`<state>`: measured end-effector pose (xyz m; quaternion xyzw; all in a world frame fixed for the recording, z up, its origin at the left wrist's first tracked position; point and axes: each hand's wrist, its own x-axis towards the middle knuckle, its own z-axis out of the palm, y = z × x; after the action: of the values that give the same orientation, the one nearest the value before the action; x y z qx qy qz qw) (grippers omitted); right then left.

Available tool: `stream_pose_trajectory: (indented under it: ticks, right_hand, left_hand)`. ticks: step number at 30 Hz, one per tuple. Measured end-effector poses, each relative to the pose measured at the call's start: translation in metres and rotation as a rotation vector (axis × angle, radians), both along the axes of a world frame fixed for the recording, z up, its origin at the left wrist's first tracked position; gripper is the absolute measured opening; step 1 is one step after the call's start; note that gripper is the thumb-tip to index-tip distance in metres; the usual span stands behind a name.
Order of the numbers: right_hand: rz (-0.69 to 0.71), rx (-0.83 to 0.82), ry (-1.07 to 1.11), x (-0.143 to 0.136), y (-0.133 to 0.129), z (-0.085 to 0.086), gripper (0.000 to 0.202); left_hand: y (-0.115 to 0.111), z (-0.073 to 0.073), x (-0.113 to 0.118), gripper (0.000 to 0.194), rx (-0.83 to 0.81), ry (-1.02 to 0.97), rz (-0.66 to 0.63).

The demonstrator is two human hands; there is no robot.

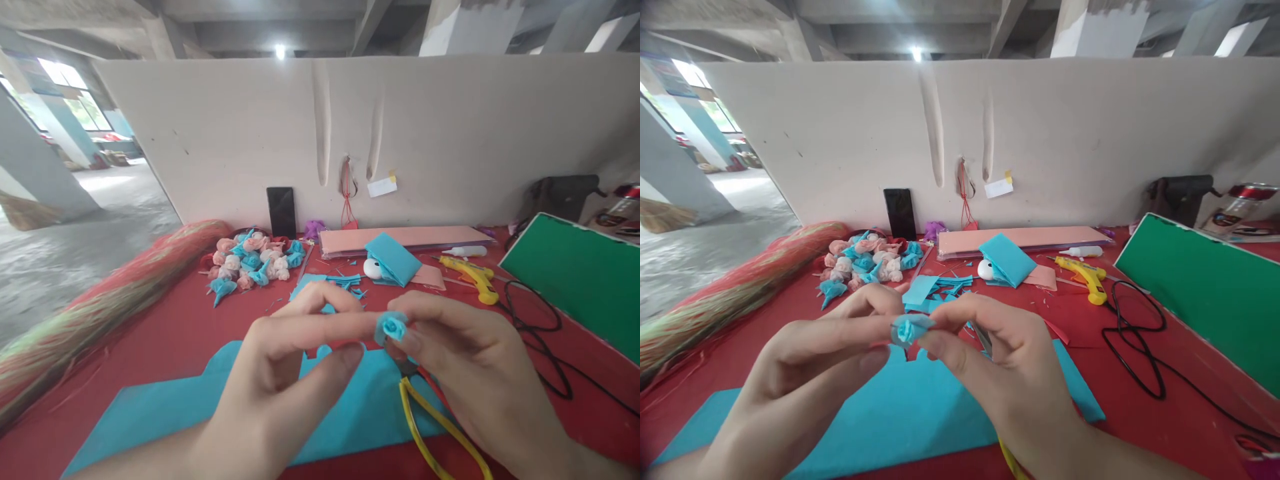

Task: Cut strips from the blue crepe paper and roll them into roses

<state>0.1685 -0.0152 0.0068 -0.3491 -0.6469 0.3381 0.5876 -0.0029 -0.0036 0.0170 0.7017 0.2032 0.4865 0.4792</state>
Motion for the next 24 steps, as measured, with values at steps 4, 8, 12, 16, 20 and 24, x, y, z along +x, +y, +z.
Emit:
stream_pose_trajectory:
  ticks: [4,8,12,16,20,24]
  right_hand:
    - [0.131,-0.099,0.074,0.005,-0.002,0.000,0.011]
    - [0.168,-0.219,0.081,0.009,-0.005,0.006,0.011]
    - [0.177,-0.421,0.119,0.012,-0.009,0.016,0.010]
    - [0.272,-0.587,0.128,0.013,-0.012,0.020,0.010]
    - [0.278,-0.614,0.144,0.012,-0.012,0.019,0.009]
    - [0.278,-0.600,0.127,0.009,-0.012,0.018,0.008]
  left_hand:
    - [0.003,0.001,-0.001,0.041,0.147,0.091,0.089]
    - [0.006,0.001,-0.001,0.028,0.160,0.133,0.121]
    - [0.009,-0.001,0.001,0.020,0.159,0.113,0.117]
    - [0.010,0.000,0.004,0.013,0.172,0.036,0.075]
    - [0.011,-0.001,0.006,0.008,0.217,-0.011,0.098]
    - [0.012,-0.004,0.007,0.007,0.239,-0.023,0.118]
